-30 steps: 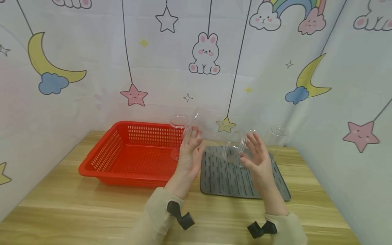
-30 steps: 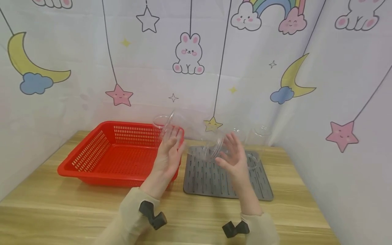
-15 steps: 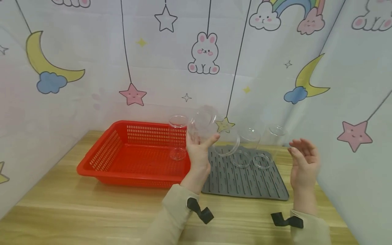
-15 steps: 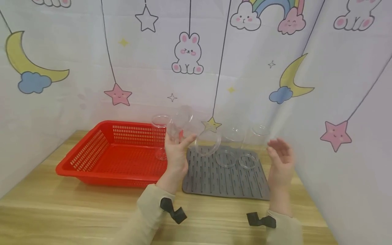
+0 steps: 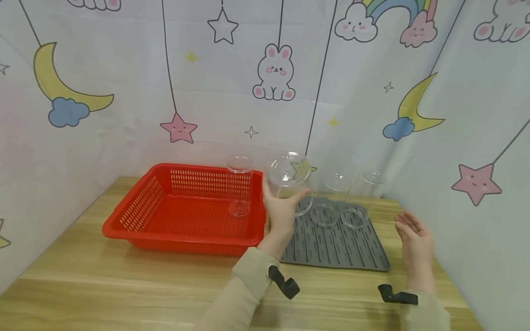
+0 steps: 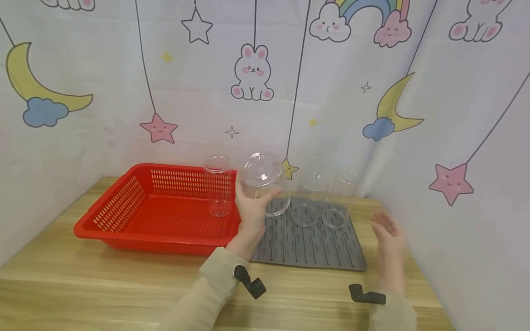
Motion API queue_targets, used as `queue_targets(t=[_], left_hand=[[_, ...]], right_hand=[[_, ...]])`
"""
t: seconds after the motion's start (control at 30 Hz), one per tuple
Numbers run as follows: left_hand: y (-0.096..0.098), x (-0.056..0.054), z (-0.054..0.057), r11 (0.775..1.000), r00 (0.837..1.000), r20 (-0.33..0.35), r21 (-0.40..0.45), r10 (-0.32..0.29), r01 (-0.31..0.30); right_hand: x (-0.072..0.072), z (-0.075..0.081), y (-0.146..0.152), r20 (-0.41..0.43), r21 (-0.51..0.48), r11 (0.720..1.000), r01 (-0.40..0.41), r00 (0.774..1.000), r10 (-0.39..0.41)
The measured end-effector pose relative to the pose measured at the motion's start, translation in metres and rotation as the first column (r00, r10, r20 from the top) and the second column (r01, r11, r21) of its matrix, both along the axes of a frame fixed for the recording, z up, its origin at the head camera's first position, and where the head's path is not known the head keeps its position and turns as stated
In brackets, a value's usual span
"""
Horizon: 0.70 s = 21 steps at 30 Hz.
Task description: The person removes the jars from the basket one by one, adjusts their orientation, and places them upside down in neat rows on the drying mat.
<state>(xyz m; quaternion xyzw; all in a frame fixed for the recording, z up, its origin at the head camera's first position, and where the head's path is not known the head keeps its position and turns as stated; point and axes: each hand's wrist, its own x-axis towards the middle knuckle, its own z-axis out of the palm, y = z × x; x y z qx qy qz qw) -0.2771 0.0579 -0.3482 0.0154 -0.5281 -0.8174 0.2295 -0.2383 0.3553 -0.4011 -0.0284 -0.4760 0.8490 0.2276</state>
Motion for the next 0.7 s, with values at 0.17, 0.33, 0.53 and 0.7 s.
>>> queue_targets(t=[0.17,0.33,0.53,0.7], left_hand=[[0.007,-0.006,-0.009,0.998,0.999,0.044,-0.064,0.025,-0.022],[0.012,-0.013,-0.018,0.991,0.996,0.057,-0.122,0.064,-0.057],[0.016,-0.019,-0.028,0.982,0.994,0.055,-0.168,0.098,-0.088],[0.019,-0.022,-0.033,0.98,0.992,0.059,-0.168,0.115,-0.103]], right_hand=[[-0.005,-0.029,0.013,0.08,0.084,0.988,-0.127,0.99,0.121],[-0.005,-0.043,0.02,0.142,0.095,0.985,-0.143,0.981,0.129],[-0.004,-0.053,0.031,0.21,0.171,0.963,-0.206,0.963,0.169],[-0.006,-0.058,0.036,0.266,0.237,0.928,-0.288,0.938,0.223]])
